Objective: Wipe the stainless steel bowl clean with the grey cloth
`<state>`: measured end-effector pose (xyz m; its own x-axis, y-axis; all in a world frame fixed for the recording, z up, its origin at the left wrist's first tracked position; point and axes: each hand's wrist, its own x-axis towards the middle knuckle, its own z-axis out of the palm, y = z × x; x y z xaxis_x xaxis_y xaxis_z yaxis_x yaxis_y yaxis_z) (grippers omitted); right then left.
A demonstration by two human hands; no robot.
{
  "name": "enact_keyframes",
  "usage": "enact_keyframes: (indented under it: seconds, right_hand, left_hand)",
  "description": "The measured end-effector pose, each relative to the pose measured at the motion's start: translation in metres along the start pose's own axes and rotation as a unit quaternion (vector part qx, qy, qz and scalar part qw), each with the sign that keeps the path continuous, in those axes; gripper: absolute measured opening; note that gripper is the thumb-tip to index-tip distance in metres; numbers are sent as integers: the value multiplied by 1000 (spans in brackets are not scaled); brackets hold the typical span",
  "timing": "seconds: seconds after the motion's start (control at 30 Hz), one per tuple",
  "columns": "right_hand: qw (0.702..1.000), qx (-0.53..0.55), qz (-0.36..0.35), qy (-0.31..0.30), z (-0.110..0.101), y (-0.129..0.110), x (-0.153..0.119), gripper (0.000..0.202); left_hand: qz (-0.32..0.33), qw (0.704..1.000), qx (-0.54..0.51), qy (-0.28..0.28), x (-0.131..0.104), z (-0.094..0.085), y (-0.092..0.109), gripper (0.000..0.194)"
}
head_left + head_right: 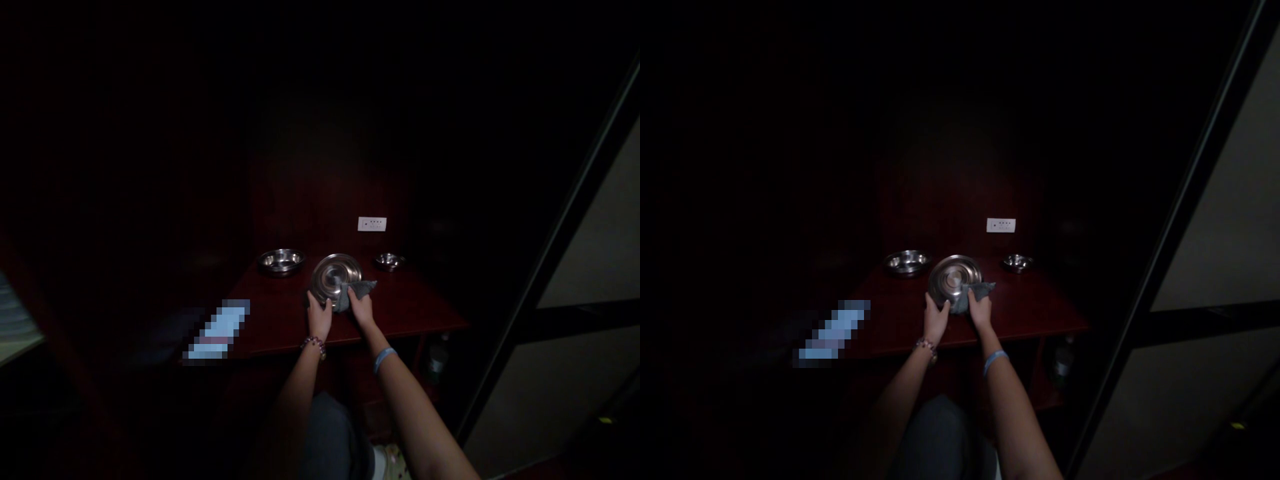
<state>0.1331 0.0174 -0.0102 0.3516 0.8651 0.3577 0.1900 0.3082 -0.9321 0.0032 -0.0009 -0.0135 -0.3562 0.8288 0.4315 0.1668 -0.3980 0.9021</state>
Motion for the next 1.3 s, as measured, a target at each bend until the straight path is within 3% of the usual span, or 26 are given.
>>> enact_keyframes:
  seconds: [0.27, 0.5, 0.67, 0.8, 1.07, 1.3]
  right_hand:
    - [1000, 6, 4, -7, 0, -1, 0, 40]
    - [1000, 12, 15, 8, -1, -4, -1, 35]
    - [998, 44, 54, -1, 0, -3, -2, 43]
    - [997, 65, 45, -11, 0, -1, 0, 42]
    - [997, 65, 41, -32, 1, -1, -1, 43]
    - [995, 82, 37, -42, 2, 1, 0, 42]
  left_hand:
    - [-40, 988, -140, 47, 1, -2, 12, 49]
    - [-26, 995, -94, 26, 1, -2, 10, 46]
    - [-23, 993, -116, -31, 2, 0, 9, 64]
    - [-24, 996, -63, -57, -2, 0, 16, 73]
    - [-28, 998, -30, -54, -6, -3, 24, 84]
    - [-27, 997, -29, -62, -5, -5, 20, 75]
